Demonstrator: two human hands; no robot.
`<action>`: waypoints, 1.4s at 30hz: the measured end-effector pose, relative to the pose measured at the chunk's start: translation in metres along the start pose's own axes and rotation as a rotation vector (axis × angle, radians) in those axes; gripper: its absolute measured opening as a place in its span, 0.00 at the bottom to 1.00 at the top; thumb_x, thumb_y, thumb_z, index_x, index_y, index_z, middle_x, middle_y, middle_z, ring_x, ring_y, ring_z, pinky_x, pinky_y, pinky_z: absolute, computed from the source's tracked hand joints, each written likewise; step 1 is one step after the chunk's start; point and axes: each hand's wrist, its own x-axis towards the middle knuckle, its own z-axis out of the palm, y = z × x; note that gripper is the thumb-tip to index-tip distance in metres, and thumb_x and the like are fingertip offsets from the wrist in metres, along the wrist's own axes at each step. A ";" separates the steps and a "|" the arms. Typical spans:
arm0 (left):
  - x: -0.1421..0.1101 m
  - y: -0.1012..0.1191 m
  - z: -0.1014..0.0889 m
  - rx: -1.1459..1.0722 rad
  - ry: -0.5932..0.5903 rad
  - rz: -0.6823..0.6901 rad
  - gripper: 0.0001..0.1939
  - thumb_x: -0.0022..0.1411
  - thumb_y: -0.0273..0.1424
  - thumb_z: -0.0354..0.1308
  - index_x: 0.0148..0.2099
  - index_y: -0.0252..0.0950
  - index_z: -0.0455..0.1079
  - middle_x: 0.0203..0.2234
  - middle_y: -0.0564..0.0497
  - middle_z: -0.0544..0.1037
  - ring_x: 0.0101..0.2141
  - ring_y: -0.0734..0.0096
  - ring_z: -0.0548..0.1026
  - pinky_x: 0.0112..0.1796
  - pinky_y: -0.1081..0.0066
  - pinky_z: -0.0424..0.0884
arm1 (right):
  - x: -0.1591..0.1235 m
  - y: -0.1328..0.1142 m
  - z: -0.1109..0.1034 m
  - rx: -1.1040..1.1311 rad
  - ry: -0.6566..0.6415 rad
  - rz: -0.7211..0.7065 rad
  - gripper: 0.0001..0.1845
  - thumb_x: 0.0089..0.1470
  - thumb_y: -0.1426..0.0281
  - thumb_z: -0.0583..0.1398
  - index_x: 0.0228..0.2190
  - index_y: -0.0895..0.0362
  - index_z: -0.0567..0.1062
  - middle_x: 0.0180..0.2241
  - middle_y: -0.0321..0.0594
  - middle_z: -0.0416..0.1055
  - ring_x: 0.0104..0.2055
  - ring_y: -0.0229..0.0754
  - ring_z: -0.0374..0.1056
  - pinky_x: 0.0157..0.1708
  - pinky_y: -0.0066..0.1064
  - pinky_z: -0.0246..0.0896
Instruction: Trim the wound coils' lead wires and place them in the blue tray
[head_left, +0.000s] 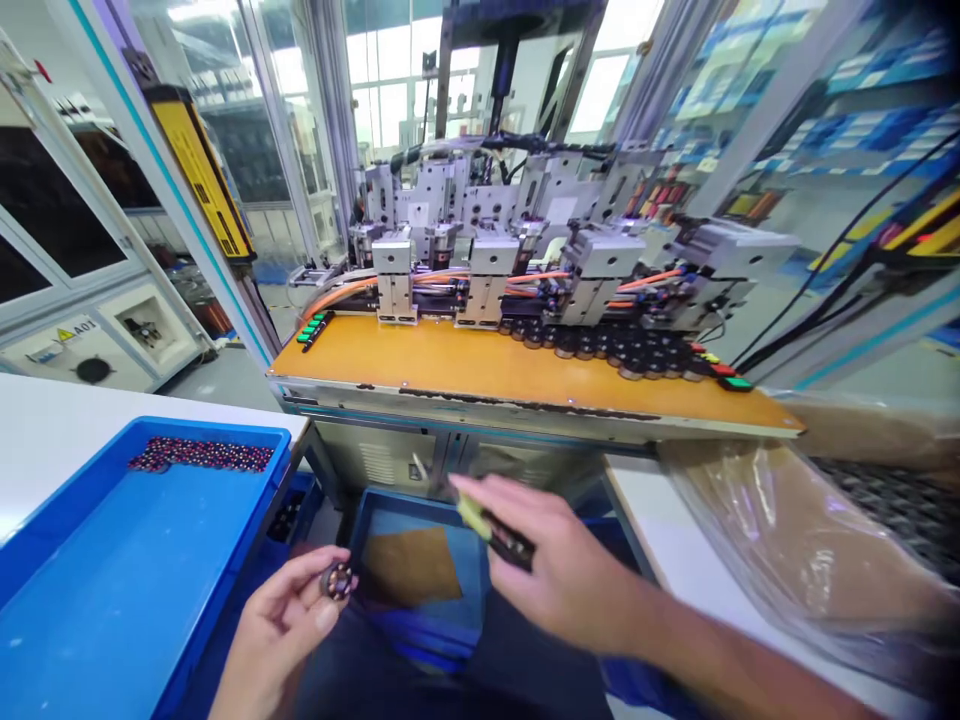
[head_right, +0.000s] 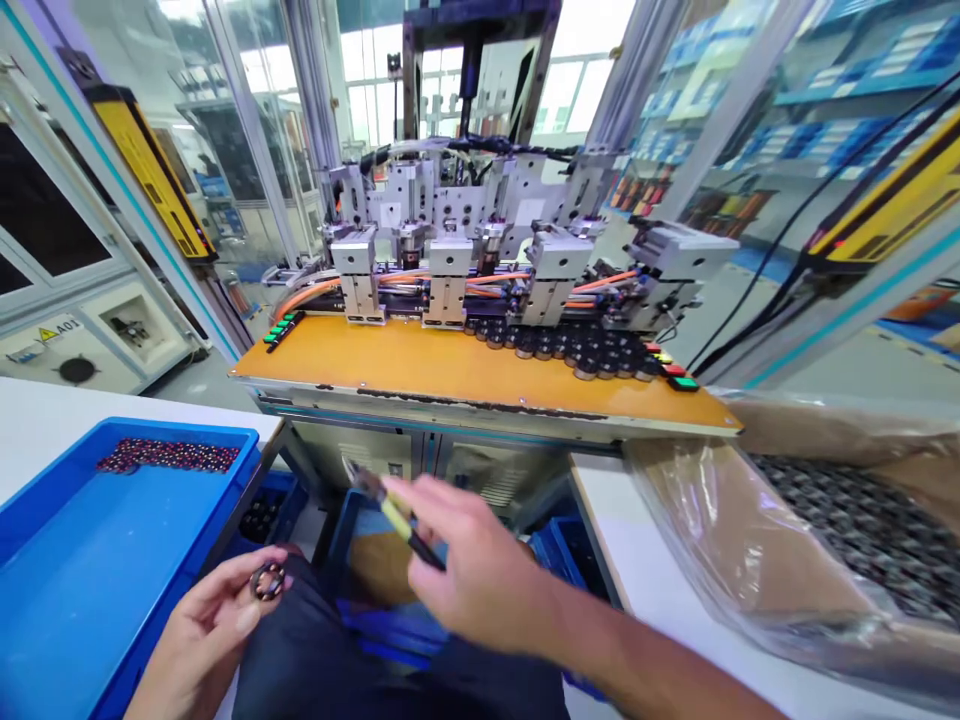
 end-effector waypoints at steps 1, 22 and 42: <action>-0.005 -0.001 -0.009 -0.008 0.058 -0.025 0.20 0.40 0.35 0.76 0.39 0.38 0.80 0.43 0.45 0.83 0.39 0.60 0.82 0.42 0.70 0.79 | 0.021 0.007 -0.006 -0.086 0.036 -0.051 0.34 0.46 0.78 0.54 0.58 0.61 0.68 0.38 0.43 0.72 0.36 0.40 0.68 0.40 0.28 0.66; 0.163 0.013 -0.248 0.575 0.697 0.004 0.15 0.66 0.34 0.58 0.53 0.33 0.69 0.48 0.45 0.75 0.45 0.62 0.76 0.44 0.57 0.76 | 0.225 0.117 0.033 -0.614 0.094 -0.015 0.21 0.53 0.61 0.55 0.40 0.64 0.77 0.46 0.55 0.75 0.47 0.53 0.71 0.48 0.41 0.64; 0.208 0.011 -0.279 1.016 0.772 0.186 0.18 0.63 0.30 0.61 0.55 0.33 0.68 0.43 0.45 0.77 0.49 0.57 0.74 0.52 0.51 0.69 | 0.131 0.059 0.018 -0.791 0.366 -0.601 0.28 0.57 0.72 0.60 0.58 0.58 0.64 0.44 0.57 0.74 0.48 0.57 0.72 0.48 0.47 0.68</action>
